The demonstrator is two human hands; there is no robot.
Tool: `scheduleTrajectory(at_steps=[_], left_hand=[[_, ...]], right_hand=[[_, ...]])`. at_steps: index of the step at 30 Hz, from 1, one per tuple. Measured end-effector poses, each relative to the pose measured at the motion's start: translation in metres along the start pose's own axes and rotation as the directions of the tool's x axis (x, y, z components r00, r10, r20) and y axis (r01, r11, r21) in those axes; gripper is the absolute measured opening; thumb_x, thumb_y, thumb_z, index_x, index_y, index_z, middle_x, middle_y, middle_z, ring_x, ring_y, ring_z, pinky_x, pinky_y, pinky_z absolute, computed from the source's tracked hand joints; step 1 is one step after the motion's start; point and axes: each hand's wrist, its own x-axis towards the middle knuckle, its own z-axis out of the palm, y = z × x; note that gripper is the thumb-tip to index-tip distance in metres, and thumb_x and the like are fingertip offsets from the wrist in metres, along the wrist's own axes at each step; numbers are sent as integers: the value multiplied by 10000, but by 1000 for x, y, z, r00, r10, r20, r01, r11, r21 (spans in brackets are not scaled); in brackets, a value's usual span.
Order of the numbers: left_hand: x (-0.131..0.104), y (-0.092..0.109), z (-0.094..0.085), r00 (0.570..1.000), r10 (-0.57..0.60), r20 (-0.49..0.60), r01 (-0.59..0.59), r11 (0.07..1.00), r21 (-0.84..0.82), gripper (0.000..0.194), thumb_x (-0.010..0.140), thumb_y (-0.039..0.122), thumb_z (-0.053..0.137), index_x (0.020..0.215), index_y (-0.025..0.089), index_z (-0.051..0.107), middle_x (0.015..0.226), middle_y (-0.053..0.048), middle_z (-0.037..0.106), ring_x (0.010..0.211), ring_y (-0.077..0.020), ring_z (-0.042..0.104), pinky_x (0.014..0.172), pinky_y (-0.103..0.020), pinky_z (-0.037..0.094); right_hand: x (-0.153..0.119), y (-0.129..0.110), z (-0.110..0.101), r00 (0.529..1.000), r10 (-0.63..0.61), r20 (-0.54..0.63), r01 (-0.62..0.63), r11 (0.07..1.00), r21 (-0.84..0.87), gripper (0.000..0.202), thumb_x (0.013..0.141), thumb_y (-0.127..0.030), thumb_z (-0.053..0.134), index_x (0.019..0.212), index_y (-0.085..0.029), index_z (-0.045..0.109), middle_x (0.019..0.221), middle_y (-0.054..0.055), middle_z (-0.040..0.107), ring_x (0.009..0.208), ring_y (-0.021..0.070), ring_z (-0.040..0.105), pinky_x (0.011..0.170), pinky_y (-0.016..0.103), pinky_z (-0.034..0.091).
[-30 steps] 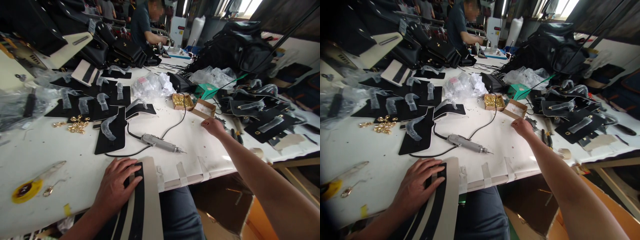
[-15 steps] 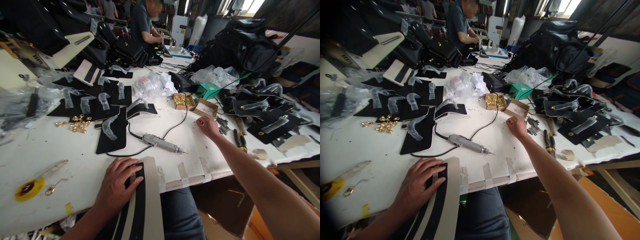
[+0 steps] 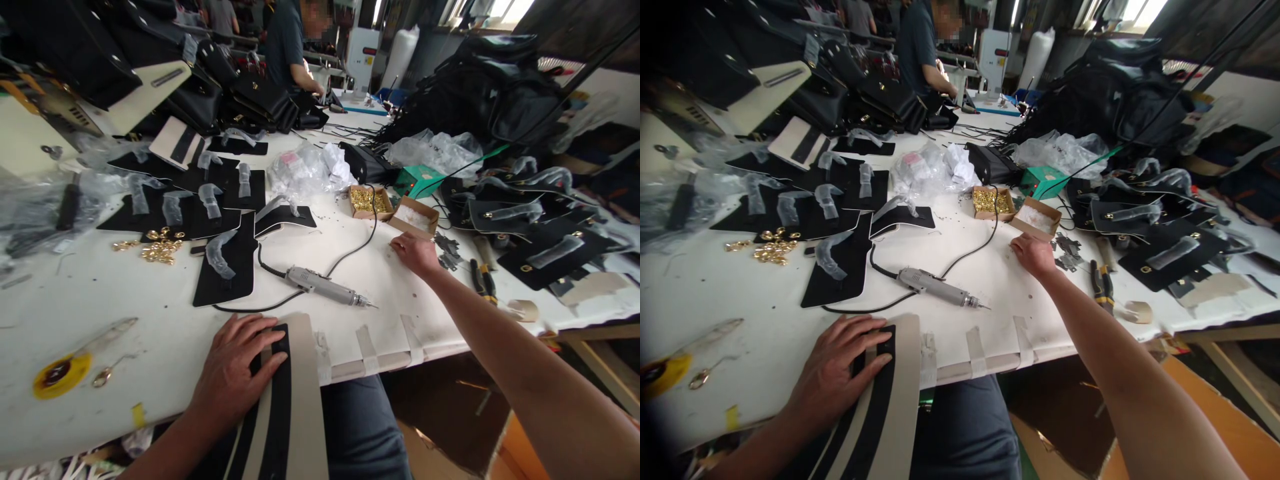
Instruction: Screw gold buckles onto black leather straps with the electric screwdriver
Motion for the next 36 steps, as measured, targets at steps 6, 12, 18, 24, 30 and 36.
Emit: scheduleTrajectory(at_steps=[6,12,18,24,30,36], left_hand=[[0,1,0,1000,5,-14,-5,1000,-2,252,936,409,722,1164,308,751,1290,-28,750,1247,-310,621,1123,-564,430],[1,1,0,1000,-8,-10,8,1000,-10,257,932,423,720,1158,310,762,1298,-31,750,1250,-314,627,1123,-556,435],[0,2,-1,1000,-15,3,15,1000,-2,259,943,427,704,1165,307,766,1301,-37,749,1265,-310,618,1139,-559,425],[0,1,0,1000,-14,2,14,1000,-8,258,933,433,713,1157,317,766,1297,-28,752,1258,-321,629,1130,-578,432],[0,1,0,1000,-15,1,15,1000,-5,257,935,436,711,1155,316,768,1297,-35,752,1255,-316,631,1151,-574,419],[1,2,-1,1000,-5,-9,5,1000,-9,248,937,434,709,1145,313,768,1295,-36,752,1242,-310,634,1146,-562,422]], right_hand=[[-4,1,-6,998,-69,10,69,997,18,283,996,-342,553,1018,-242,817,1056,55,789,940,220,707,715,297,440],[-4,1,-10,996,-82,20,81,996,46,273,974,-341,570,1009,-242,822,1020,58,785,895,211,708,707,294,458],[-2,6,-7,1000,-21,1,21,996,90,251,940,-293,579,1032,-224,803,988,61,779,847,209,711,729,299,488],[-10,15,-15,997,64,-33,-59,991,123,286,948,-288,557,1089,-217,795,1020,73,784,887,226,711,818,326,525],[-23,26,-22,986,166,1,-165,980,110,262,926,-333,592,1010,-226,816,1036,67,784,833,212,708,783,325,516],[-25,32,-19,971,213,105,-223,971,88,247,892,-379,665,981,-232,842,997,64,788,855,222,709,785,318,505]])
